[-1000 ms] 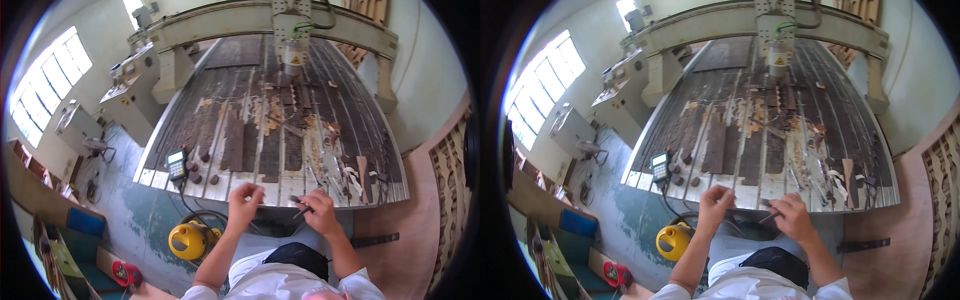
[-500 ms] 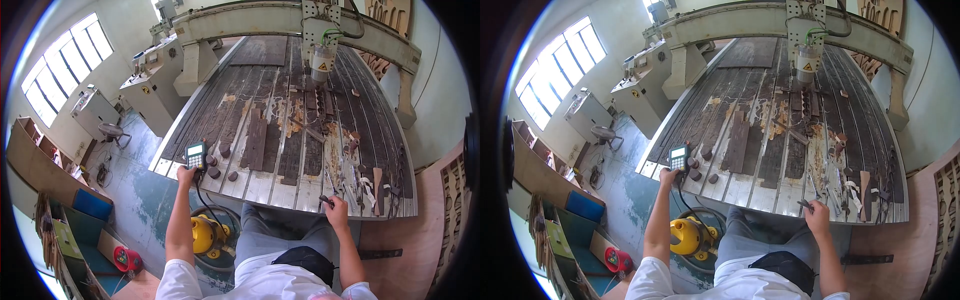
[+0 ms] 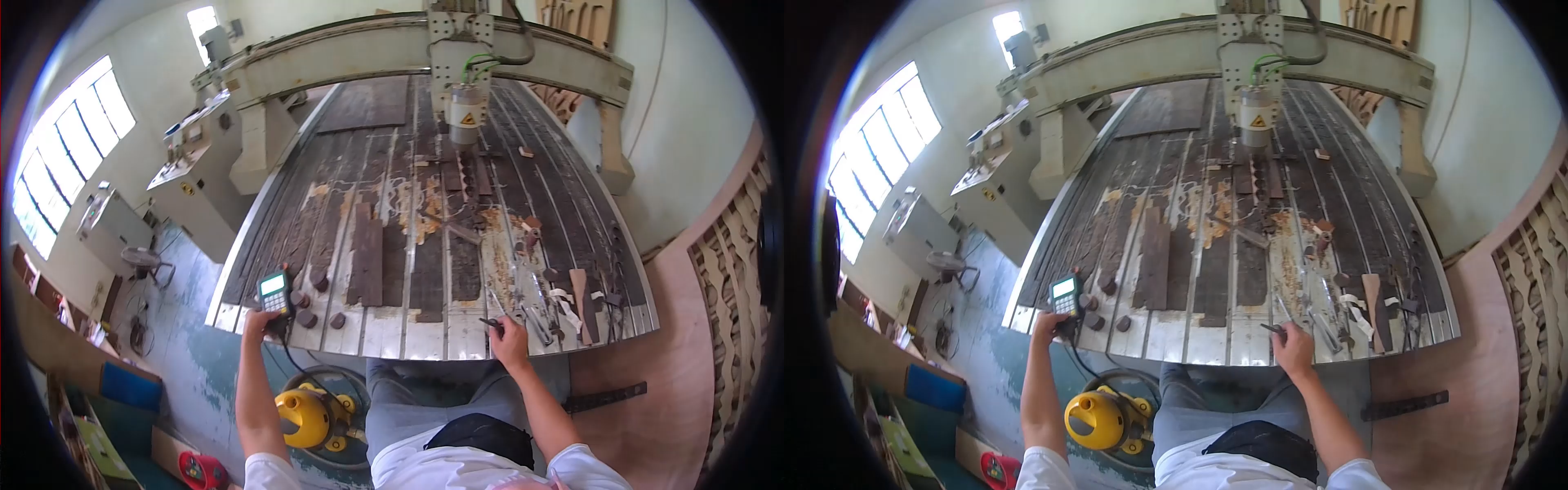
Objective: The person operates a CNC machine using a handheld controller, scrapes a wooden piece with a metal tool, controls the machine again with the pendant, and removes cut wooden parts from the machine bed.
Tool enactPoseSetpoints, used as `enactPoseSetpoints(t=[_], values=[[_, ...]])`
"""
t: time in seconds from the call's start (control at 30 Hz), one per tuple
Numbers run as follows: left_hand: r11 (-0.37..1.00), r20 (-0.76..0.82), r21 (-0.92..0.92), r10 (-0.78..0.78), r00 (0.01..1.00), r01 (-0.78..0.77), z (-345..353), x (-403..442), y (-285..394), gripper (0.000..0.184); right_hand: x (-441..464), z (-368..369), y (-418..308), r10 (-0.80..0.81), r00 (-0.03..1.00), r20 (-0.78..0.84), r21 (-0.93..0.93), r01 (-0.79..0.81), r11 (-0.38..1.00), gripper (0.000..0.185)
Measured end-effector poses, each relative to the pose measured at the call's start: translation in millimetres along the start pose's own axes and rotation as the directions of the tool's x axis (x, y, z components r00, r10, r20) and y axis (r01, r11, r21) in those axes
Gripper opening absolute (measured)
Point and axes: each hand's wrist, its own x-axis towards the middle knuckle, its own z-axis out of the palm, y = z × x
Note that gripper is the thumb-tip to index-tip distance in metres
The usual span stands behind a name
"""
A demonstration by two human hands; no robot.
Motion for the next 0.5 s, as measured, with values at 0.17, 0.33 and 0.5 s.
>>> enactPoseSetpoints(t=[0.17, 0.33, 0.5], values=[[0.997, 0.054, 0.053, -0.066, 0.996, 0.063, -5.8, 4.5, -0.7, 0.021, 0.6, -0.2, -8.0, -0.025, 0.999, -0.036, -0.036, 0.023, 0.999, 0.011], [0.997, 0.074, 0.064, -0.053, 0.996, 0.049, -2.5, -13.3, 12.7, 0.023, 0.1, 1.4, -5.1, -0.053, 0.998, -0.034, -0.055, 0.051, 0.997, 0.011], [0.994, 0.060, 0.084, -0.074, 0.995, 0.069, -4.2, 3.2, 6.1, 0.028, -0.2, 0.9, -7.3, -0.047, 0.999, -0.028, -0.066, 0.045, 0.997, 0.011]])
